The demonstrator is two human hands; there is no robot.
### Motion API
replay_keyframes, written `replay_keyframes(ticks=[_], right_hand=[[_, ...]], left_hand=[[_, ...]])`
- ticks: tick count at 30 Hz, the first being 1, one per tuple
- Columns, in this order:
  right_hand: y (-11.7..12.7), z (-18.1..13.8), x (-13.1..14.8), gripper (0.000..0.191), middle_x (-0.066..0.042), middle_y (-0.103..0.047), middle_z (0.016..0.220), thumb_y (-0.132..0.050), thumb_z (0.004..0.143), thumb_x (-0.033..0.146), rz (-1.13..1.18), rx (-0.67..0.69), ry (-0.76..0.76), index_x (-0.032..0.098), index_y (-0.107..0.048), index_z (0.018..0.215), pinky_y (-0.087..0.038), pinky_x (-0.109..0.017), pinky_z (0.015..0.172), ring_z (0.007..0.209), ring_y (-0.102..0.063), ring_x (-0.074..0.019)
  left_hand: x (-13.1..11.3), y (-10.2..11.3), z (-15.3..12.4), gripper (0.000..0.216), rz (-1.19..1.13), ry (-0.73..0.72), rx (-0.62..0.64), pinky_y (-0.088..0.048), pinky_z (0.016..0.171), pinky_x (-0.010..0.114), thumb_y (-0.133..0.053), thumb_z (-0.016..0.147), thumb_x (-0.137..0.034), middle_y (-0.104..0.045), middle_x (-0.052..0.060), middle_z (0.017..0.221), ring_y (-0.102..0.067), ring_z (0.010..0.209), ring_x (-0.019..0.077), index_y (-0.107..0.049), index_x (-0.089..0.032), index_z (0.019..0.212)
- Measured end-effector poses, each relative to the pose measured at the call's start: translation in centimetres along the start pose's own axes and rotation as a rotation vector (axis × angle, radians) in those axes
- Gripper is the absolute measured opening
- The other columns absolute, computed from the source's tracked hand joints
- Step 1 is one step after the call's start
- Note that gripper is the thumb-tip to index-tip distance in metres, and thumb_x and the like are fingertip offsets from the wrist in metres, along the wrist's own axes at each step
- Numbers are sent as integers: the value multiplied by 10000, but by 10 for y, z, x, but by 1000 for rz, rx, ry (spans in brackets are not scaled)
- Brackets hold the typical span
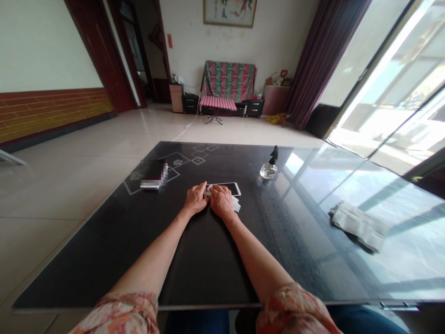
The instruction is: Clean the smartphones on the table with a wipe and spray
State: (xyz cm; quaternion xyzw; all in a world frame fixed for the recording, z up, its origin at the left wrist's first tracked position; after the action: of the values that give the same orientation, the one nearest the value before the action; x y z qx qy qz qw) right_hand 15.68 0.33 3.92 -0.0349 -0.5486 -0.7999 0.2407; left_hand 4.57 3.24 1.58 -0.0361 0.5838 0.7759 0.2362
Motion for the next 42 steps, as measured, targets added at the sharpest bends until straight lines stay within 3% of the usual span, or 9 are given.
replay_keyframes(ticks=[11,18,21,26,30,33,42], right_hand=[[3,-2,-17,313,-55,-621,1255,-455,909,202,2,-40,-151,237,-691,1111,-344,-352,940,1119,-484,-249],[22,0,-70,313,-79,-614,1244,-446,914,201,-62,-98,-347,221,-700,1095,-344,-369,902,1095,-480,-277],[27,4,-82,315,-93,-616,1225,-435,919,190,-82,-90,-364,216,-700,1087,-339,-371,896,1091,-474,-281],[15,9,-52,311,-79,-625,1215,-452,904,184,-62,-81,-253,232,-692,1096,-345,-370,897,1083,-474,-274],[-4,10,-7,311,-55,-618,1242,-449,913,204,-2,-11,-11,244,-674,1124,-357,-351,914,1085,-483,-243],[-8,10,1,315,-47,-614,1257,-450,910,208,9,10,62,244,-668,1135,-352,-345,935,1098,-483,-233],[16,14,-73,312,-48,-617,1249,-450,906,200,-59,-101,-300,244,-689,1102,-342,-348,922,1105,-481,-250]], left_hand=[[-3,4,-1,655,8,9,12,-412,1035,415,-620,813,-318,-540,124,1396,-504,1261,296,-412,-166,1416],[-4,6,-3,653,-7,11,31,-394,1050,429,-603,829,-333,-522,129,1413,-481,1284,289,-394,-166,1425],[-5,7,-3,656,-9,11,34,-395,1049,429,-599,827,-334,-525,129,1409,-484,1280,290,-395,-161,1425],[-5,7,-3,660,-8,18,19,-398,1046,427,-618,813,-326,-533,120,1403,-488,1276,291,-402,-181,1420],[-3,5,-2,646,-7,23,16,-412,1030,415,-596,813,-279,-548,122,1388,-508,1256,287,-403,-174,1420],[-2,4,-2,648,-11,23,13,-416,1027,417,-577,814,-263,-559,122,1375,-519,1247,286,-393,-166,1427],[-4,7,-3,684,-19,26,-6,-407,1055,414,-629,785,-307,-555,116,1382,-508,1266,286,-414,-163,1418]])
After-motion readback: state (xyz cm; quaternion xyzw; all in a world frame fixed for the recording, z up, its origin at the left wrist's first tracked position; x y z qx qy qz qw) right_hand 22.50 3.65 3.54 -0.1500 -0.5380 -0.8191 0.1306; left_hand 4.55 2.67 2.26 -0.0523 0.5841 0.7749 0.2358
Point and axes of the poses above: each hand's wrist, its own z-axis towards the middle knuckle, its own y-axis out of the back of the hand, x = y × z, the point moved 7 cm from there along z, towards the middle knuckle
